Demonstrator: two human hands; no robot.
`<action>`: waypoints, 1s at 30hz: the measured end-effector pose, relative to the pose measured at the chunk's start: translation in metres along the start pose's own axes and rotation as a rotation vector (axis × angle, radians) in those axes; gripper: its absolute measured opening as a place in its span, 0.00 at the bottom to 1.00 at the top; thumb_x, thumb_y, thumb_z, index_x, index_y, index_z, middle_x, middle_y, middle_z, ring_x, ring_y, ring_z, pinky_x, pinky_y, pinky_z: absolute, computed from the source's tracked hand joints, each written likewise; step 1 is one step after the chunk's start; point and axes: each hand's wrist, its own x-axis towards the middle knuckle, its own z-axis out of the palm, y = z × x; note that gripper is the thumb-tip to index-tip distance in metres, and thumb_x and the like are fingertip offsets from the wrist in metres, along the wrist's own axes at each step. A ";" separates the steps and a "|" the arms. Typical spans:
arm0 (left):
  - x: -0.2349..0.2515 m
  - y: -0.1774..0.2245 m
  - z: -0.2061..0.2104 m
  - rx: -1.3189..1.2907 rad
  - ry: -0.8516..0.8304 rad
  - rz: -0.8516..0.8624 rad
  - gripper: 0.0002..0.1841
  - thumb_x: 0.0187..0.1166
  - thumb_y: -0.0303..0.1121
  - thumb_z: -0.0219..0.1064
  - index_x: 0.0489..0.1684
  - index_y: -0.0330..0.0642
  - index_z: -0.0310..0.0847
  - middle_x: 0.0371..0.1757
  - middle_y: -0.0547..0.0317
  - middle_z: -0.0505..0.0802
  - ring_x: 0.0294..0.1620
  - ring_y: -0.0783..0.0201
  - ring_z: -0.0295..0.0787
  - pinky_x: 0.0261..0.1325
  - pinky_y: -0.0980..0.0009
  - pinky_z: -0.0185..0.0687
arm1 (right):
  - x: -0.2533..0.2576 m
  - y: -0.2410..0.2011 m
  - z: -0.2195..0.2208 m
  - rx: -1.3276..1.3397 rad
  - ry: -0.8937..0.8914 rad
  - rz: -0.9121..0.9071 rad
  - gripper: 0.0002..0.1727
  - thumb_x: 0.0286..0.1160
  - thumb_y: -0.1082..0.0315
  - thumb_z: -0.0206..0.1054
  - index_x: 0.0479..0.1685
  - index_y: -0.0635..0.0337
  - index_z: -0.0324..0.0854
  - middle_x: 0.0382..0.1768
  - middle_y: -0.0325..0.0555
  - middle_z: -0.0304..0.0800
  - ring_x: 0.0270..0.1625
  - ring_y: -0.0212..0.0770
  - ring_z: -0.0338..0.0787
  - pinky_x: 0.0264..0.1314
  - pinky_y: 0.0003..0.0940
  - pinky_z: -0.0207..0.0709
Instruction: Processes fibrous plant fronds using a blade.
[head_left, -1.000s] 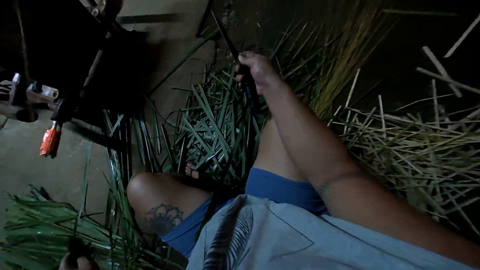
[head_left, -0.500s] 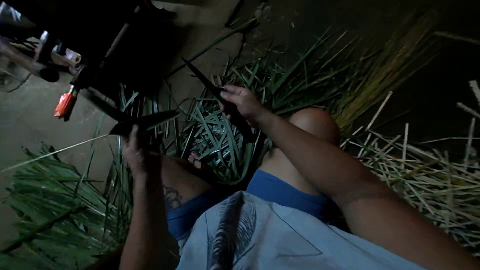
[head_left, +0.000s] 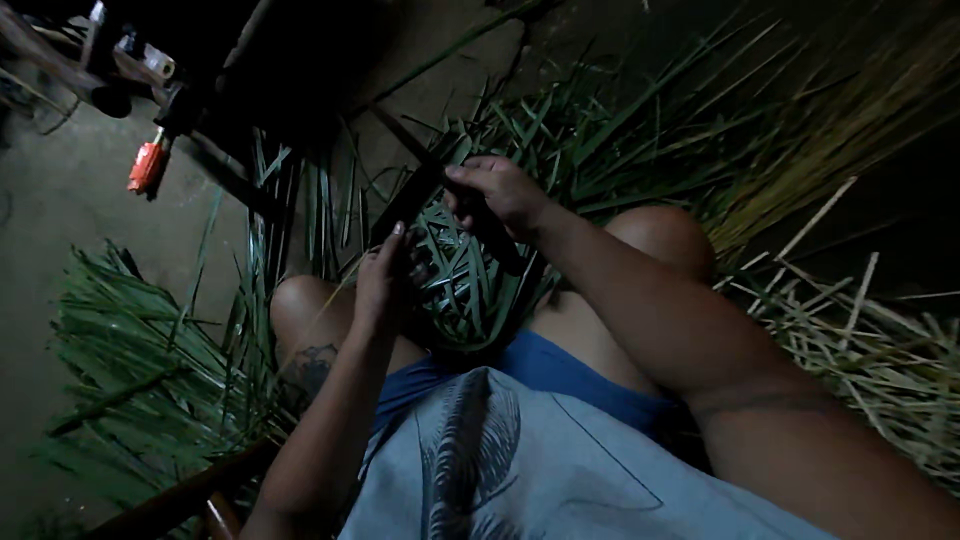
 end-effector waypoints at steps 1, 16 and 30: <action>-0.008 -0.002 -0.004 0.108 -0.087 0.015 0.19 0.93 0.46 0.52 0.66 0.45 0.81 0.52 0.58 0.93 0.40 0.65 0.91 0.42 0.66 0.91 | 0.000 -0.003 -0.003 -0.016 0.024 -0.010 0.17 0.96 0.60 0.50 0.45 0.63 0.78 0.28 0.45 0.87 0.21 0.35 0.84 0.23 0.26 0.82; -0.024 -0.012 -0.050 1.084 0.104 0.493 0.12 0.88 0.29 0.62 0.64 0.40 0.84 0.42 0.56 0.94 0.38 0.66 0.92 0.45 0.62 0.90 | -0.009 -0.015 -0.012 -0.047 0.127 -0.041 0.17 0.96 0.59 0.49 0.49 0.62 0.77 0.29 0.45 0.87 0.21 0.35 0.84 0.23 0.27 0.81; -0.019 -0.003 -0.031 0.891 0.094 0.409 0.12 0.92 0.36 0.57 0.59 0.45 0.86 0.34 0.61 0.90 0.28 0.72 0.85 0.35 0.71 0.85 | -0.013 0.026 0.033 -0.289 -0.247 0.082 0.19 0.94 0.61 0.54 0.71 0.64 0.79 0.30 0.46 0.90 0.20 0.34 0.84 0.23 0.26 0.81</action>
